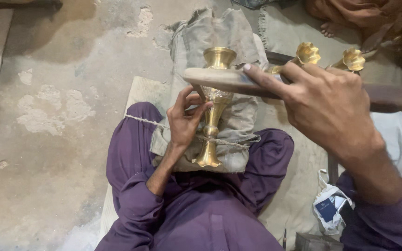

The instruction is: The person sits on the floor with a brass vase resting on a cloth cushion on their lap. They hold a small chisel against the vase surface and strike it with a wooden mallet to carve decorative patterns, repositioning the chisel and rotating the vase to work on different areas.

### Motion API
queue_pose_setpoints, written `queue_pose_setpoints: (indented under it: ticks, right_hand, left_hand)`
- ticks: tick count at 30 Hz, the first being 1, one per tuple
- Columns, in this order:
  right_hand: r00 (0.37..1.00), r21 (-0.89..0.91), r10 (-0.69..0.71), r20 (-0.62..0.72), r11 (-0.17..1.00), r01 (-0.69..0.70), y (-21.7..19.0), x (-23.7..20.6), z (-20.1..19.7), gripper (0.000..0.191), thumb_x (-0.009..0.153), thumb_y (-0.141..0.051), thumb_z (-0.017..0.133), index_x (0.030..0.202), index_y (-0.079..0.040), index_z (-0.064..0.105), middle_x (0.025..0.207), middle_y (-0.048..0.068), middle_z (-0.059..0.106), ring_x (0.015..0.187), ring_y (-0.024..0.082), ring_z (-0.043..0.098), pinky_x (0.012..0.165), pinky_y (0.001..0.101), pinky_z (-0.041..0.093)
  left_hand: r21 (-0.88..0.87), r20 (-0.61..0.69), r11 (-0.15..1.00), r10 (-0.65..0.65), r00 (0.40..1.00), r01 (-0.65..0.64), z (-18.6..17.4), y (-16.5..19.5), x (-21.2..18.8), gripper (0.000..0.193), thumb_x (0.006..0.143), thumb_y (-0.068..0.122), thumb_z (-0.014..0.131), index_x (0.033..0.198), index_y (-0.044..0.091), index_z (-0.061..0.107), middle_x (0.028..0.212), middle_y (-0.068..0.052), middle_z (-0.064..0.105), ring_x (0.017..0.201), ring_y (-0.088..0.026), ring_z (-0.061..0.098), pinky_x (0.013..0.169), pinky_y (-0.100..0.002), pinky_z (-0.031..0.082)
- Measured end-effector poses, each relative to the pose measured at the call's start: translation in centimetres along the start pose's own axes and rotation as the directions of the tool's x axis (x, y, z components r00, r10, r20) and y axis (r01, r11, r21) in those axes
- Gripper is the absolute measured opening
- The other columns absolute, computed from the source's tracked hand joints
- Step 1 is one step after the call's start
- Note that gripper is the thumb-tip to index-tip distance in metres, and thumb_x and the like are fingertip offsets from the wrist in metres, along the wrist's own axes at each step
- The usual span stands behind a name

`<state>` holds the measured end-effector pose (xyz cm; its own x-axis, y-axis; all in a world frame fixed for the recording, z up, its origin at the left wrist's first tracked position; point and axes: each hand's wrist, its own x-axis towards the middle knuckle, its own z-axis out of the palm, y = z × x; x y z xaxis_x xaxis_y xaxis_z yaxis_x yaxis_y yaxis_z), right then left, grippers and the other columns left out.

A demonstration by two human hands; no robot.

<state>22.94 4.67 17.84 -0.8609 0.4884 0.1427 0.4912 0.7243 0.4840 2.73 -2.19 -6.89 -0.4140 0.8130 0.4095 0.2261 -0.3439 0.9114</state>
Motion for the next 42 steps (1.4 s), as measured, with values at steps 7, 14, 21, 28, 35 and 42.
queue_pose_setpoints:
  ticks: [7, 14, 21, 28, 35, 42]
  right_hand:
    - [0.998, -0.048, 0.003, -0.059, 0.999, -0.006, -0.3, -0.3, -0.2, 0.060, 0.099, -0.023, 0.069, 0.153, -0.044, 0.052, 0.087, -0.003, 0.067, 0.070, 0.013, 0.068, 0.055, 0.0300, 0.055]
    - [0.993, 0.088, 0.062, -0.099, 0.995, -0.053, -0.4, -2.2, 1.3, 0.061, 0.094, -0.022, 0.071, 0.151, -0.038, 0.056, 0.090, 0.000, 0.069, 0.068, 0.016, 0.067, 0.057, 0.0327, 0.056]
    - [0.993, 0.080, 0.117, -0.007, 0.990, -0.116, -0.3, -4.5, 3.4, 0.064, 0.096, -0.026, 0.074, 0.156, -0.040, 0.055, 0.090, 0.000, 0.070, 0.071, 0.015, 0.068, 0.062, 0.0325, 0.057]
    - [0.953, 0.439, 0.299, 0.045, 0.851, -0.288, -1.0, -7.4, 7.5, 0.077, 0.088, -0.022, 0.076, 0.160, -0.028, 0.046, 0.113, 0.012, 0.066, 0.085, 0.027, 0.068, 0.072, 0.0416, 0.059]
    - [0.945, 0.434, 0.300, 0.131, 0.840, -0.327, -2.8, -9.4, 10.9, 0.086, 0.078, -0.017, 0.081, 0.156, -0.031, 0.049, 0.113, 0.010, 0.062, 0.090, 0.029, 0.069, 0.073, 0.0443, 0.059]
    - [0.865, 0.726, 0.502, -0.015, 0.600, -0.336, -2.6, -11.1, 10.7, 0.091, 0.080, -0.007, 0.074, 0.162, -0.025, 0.037, 0.120, 0.015, 0.063, 0.096, 0.033, 0.069, 0.083, 0.0433, 0.059]
  left_hand:
    - [0.020, 0.110, 0.999, 0.043, 0.993, -0.045, -0.7, 0.0, 0.5, 0.052, 0.095, 0.007, 0.078, 0.142, 0.013, 0.054, 0.113, -0.011, 0.078, 0.105, -0.022, 0.079, 0.084, -0.031, 0.069]
    - [-0.028, 0.200, 0.990, 0.142, 0.970, -0.139, -1.2, -0.6, 0.7, 0.054, 0.098, 0.005, 0.075, 0.147, 0.014, 0.053, 0.117, -0.011, 0.078, 0.111, -0.022, 0.077, 0.089, -0.033, 0.065]
    - [0.039, 0.218, 0.990, 0.125, 0.968, -0.136, -1.7, -0.4, 1.1, 0.050, 0.094, 0.006, 0.079, 0.140, 0.011, 0.058, 0.116, -0.013, 0.076, 0.108, -0.022, 0.077, 0.091, -0.034, 0.069]
    - [0.152, 0.390, 0.954, 0.182, 0.902, -0.258, -1.8, 1.7, 2.9, 0.049, 0.092, 0.008, 0.080, 0.138, 0.013, 0.063, 0.118, -0.011, 0.076, 0.103, -0.021, 0.078, 0.086, -0.034, 0.066]
    - [0.178, 0.483, 0.944, 0.163, 0.860, -0.279, -2.0, 2.9, 3.9, 0.051, 0.093, 0.010, 0.078, 0.141, 0.015, 0.062, 0.112, -0.010, 0.077, 0.095, -0.022, 0.077, 0.081, -0.036, 0.064]
    - [0.206, 0.488, 0.933, 0.163, 0.857, -0.295, -1.8, 2.2, 3.7, 0.051, 0.093, 0.015, 0.077, 0.141, 0.019, 0.061, 0.110, -0.007, 0.078, 0.094, -0.020, 0.077, 0.081, -0.034, 0.065]
